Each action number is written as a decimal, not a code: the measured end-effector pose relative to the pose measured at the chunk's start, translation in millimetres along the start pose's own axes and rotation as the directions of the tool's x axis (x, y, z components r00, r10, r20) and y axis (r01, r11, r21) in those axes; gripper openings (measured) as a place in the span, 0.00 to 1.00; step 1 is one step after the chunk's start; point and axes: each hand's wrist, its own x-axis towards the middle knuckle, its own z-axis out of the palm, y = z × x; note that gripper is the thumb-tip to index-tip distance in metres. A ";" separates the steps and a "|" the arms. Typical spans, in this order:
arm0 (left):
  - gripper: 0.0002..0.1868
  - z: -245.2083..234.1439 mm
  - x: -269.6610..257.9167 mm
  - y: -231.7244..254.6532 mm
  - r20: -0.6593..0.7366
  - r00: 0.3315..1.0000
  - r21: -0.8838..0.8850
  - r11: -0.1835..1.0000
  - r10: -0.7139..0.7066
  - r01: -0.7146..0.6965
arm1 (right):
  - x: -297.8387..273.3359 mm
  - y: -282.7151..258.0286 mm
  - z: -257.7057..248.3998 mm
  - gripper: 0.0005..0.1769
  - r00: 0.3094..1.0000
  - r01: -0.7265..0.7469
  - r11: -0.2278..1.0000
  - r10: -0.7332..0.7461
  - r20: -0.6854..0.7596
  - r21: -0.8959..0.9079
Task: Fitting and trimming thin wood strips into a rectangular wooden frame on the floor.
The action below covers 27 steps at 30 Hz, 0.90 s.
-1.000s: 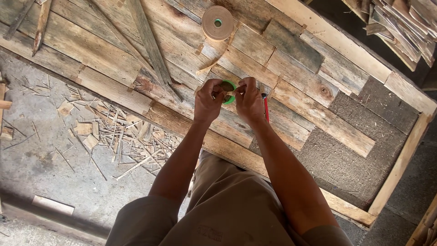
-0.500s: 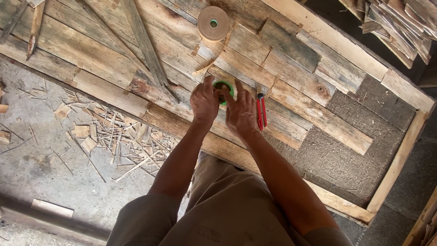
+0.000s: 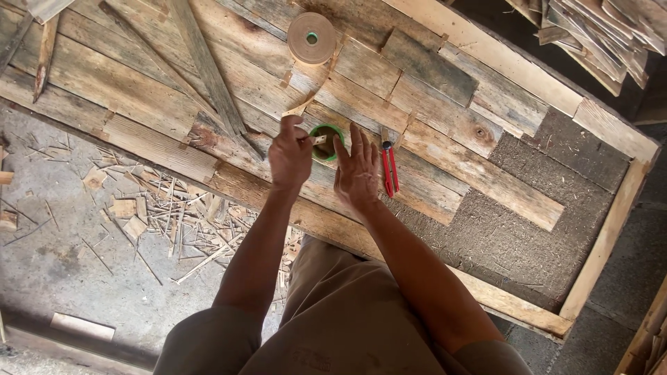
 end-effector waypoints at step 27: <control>0.18 175.9 -201.8 89.8 0.245 0.969 -0.053 0.998 -0.012 0.026 | -105.3 463.2 -24.6 0.12 0.725 -0.441 0.489 0.689 -0.023 0.753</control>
